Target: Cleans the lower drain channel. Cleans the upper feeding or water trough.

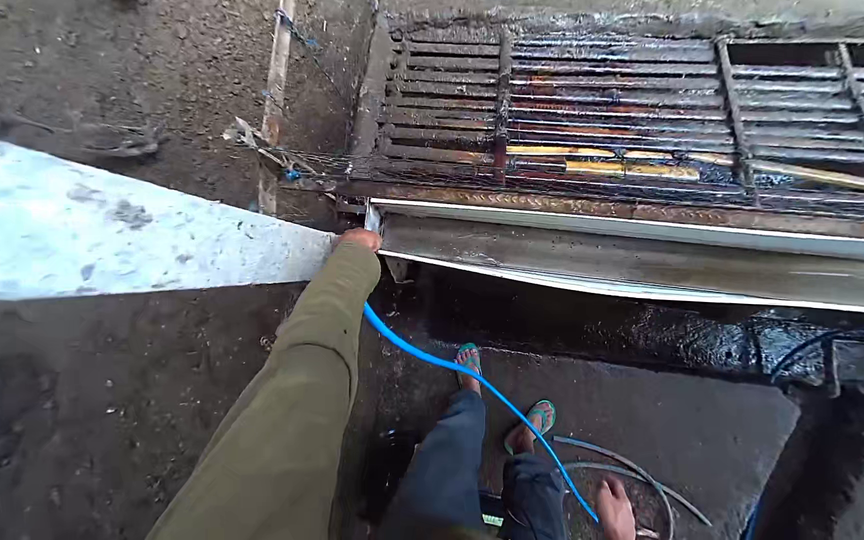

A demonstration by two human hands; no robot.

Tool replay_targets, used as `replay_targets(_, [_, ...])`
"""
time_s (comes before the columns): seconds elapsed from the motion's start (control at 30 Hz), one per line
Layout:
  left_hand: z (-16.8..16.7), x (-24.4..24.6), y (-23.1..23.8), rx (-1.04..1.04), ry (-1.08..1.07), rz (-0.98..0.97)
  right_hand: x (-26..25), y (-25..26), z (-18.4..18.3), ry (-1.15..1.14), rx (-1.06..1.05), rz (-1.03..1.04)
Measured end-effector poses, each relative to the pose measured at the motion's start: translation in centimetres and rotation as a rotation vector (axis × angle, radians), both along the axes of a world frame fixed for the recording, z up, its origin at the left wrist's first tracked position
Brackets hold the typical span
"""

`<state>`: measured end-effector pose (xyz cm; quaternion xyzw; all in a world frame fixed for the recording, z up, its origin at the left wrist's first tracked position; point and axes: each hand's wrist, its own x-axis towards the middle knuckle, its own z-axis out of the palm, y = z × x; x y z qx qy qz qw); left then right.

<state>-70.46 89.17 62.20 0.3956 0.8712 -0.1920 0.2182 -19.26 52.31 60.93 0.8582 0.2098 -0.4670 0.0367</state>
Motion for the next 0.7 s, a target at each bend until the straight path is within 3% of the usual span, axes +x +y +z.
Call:
replay_targets(0.03, [1.6,-0.5,2.3,-0.240,-0.105,0.039,-0.2,-1.3,-0.2,0.003,-0.052,-0.018])
replay_targets(0.07, [1.7,-0.6,3.2,-0.306,-0.104,0.041,-0.5,-2.4,-0.3,0.006,-0.107,-0.044])
replay_targets(0.3, [-1.2,0.5,5.0,-0.376,0.169,-0.017,-3.3,-7.3,-1.3,0.019,-0.272,-0.185])
replay_targets(0.5, [-1.6,1.2,5.1,-0.403,0.174,-0.028,-4.3,-6.4,-1.3,0.064,-0.181,-0.230])
replay_targets(0.7, [-1.8,0.2,5.6,-0.460,-0.013,-0.271,-3.8,-2.0,-1.0,0.140,0.046,-0.279])
